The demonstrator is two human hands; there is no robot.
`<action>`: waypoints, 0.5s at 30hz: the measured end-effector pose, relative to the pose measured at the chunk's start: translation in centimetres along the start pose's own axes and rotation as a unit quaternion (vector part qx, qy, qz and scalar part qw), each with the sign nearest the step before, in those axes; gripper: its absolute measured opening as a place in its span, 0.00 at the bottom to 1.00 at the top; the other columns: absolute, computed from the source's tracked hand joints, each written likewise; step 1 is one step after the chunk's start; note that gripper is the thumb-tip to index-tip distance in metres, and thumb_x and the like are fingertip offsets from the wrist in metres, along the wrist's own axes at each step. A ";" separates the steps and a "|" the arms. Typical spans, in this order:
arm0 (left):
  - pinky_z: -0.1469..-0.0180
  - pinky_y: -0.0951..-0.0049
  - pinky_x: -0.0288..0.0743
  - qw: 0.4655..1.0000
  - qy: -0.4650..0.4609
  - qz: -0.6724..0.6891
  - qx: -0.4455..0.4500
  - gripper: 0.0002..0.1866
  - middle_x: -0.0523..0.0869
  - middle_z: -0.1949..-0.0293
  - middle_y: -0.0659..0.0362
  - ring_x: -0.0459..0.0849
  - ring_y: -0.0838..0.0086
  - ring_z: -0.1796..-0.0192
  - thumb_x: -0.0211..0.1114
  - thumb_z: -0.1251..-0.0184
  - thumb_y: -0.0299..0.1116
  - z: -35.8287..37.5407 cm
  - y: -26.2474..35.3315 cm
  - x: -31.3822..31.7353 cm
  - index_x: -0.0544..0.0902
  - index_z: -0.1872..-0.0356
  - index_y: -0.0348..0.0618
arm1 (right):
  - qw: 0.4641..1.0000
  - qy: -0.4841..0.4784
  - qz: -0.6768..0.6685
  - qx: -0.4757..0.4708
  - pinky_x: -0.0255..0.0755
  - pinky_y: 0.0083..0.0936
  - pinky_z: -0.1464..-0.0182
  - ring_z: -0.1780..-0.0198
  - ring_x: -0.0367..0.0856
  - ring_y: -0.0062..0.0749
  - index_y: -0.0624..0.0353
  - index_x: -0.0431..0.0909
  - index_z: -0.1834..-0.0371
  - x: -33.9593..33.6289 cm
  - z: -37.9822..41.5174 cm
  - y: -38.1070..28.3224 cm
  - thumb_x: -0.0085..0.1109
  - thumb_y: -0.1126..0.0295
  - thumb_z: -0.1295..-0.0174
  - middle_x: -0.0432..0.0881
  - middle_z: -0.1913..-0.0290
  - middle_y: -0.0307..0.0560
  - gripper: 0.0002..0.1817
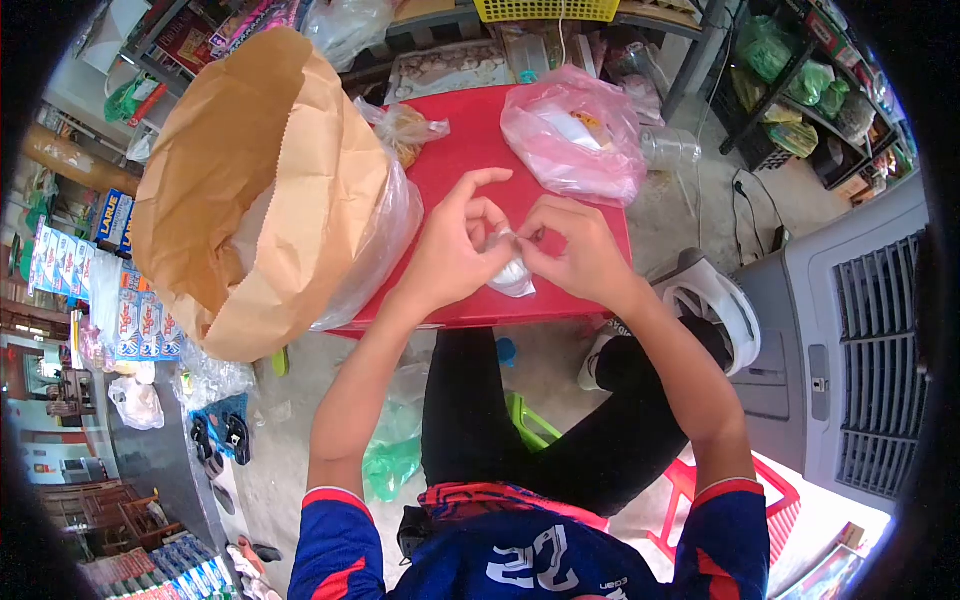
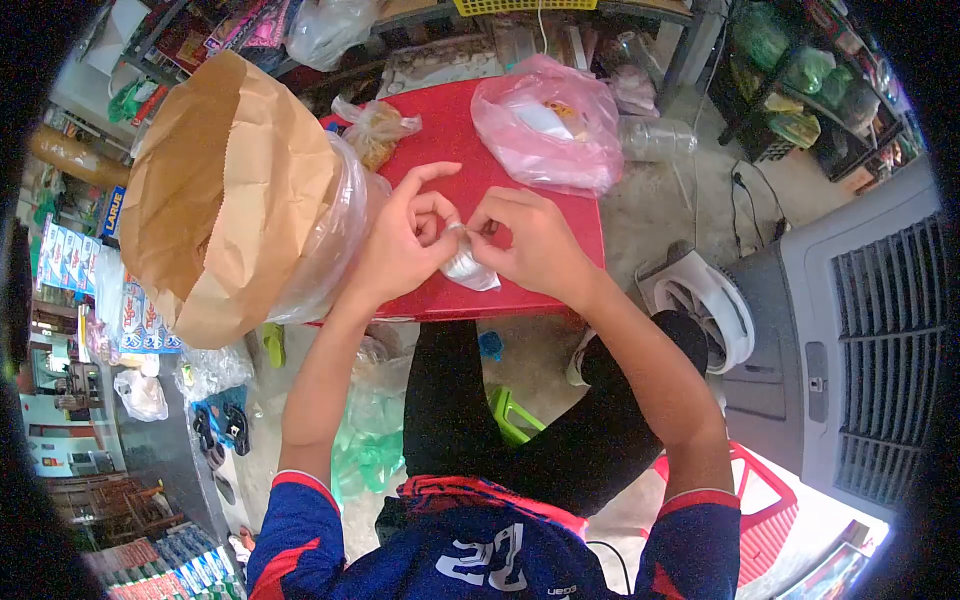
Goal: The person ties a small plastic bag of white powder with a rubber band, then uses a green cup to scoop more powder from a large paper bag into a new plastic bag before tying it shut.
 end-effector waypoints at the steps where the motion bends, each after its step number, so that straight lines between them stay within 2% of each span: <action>1: 0.67 0.84 0.65 0.999 0.009 0.036 0.003 0.32 0.81 0.65 0.67 0.72 0.90 0.69 0.65 0.33 0.17 0.0 -1.1 0.0 0.70 0.27 0.40 | 1.000 0.006 -0.013 0.003 0.79 0.36 0.60 0.66 0.86 0.42 0.63 0.81 0.67 0.2 0.1 0.2 0.71 0.77 0.47 0.84 0.67 0.48 0.08; 4: 0.66 0.85 0.66 0.991 0.045 0.126 0.004 0.28 0.83 0.63 0.67 0.75 0.90 0.68 0.64 0.30 0.17 0.0 -2.9 0.3 0.71 0.29 0.38 | 0.999 0.023 0.037 -0.028 0.79 0.35 0.61 0.65 0.86 0.42 0.63 0.81 0.66 0.5 0.1 0.2 0.71 0.76 0.47 0.84 0.67 0.48 0.08; 7: 0.67 0.84 0.68 0.980 0.067 0.176 -0.058 0.28 0.85 0.63 0.64 0.77 0.88 0.69 0.64 0.33 0.16 0.3 -2.9 0.1 0.74 0.31 0.37 | 0.999 0.040 0.007 -0.016 0.80 0.34 0.60 0.64 0.86 0.42 0.62 0.83 0.64 0.5 0.1 -0.8 0.72 0.75 0.46 0.84 0.66 0.48 0.08; 10: 0.66 0.83 0.70 0.975 0.035 0.192 -0.106 0.30 0.85 0.62 0.64 0.78 0.86 0.67 0.63 0.33 0.18 0.5 -1.6 -0.5 0.73 0.28 0.38 | 0.998 0.065 0.016 -0.012 0.80 0.34 0.61 0.65 0.87 0.42 0.62 0.85 0.62 0.7 0.0 -1.8 0.72 0.75 0.44 0.84 0.66 0.48 0.08; 13: 0.55 0.79 0.75 0.981 0.013 0.167 -0.097 0.33 0.87 0.61 0.64 0.82 0.83 0.60 0.62 0.33 0.18 0.5 -1.4 -0.7 0.72 0.25 0.38 | 0.999 0.031 0.010 -0.024 0.81 0.34 0.61 0.65 0.87 0.42 0.61 0.86 0.60 0.7 0.0 -1.3 0.71 0.75 0.41 0.85 0.65 0.48 0.07; 15: 0.53 0.79 0.75 0.981 0.005 0.170 -0.095 0.33 0.86 0.61 0.64 0.82 0.82 0.59 0.62 0.34 0.18 0.4 -1.4 -0.7 0.72 0.25 0.38 | 1.000 0.012 -0.012 -0.017 0.81 0.33 0.60 0.65 0.88 0.40 0.61 0.86 0.59 0.1 -0.2 -1.4 0.70 0.75 0.39 0.86 0.65 0.49 0.07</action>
Point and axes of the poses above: each hand's wrist, its own z-axis away from the middle knuckle, its own x-axis out of the palm, y = z × x, the point moved 3 cm from there along -z, towards the middle knuckle
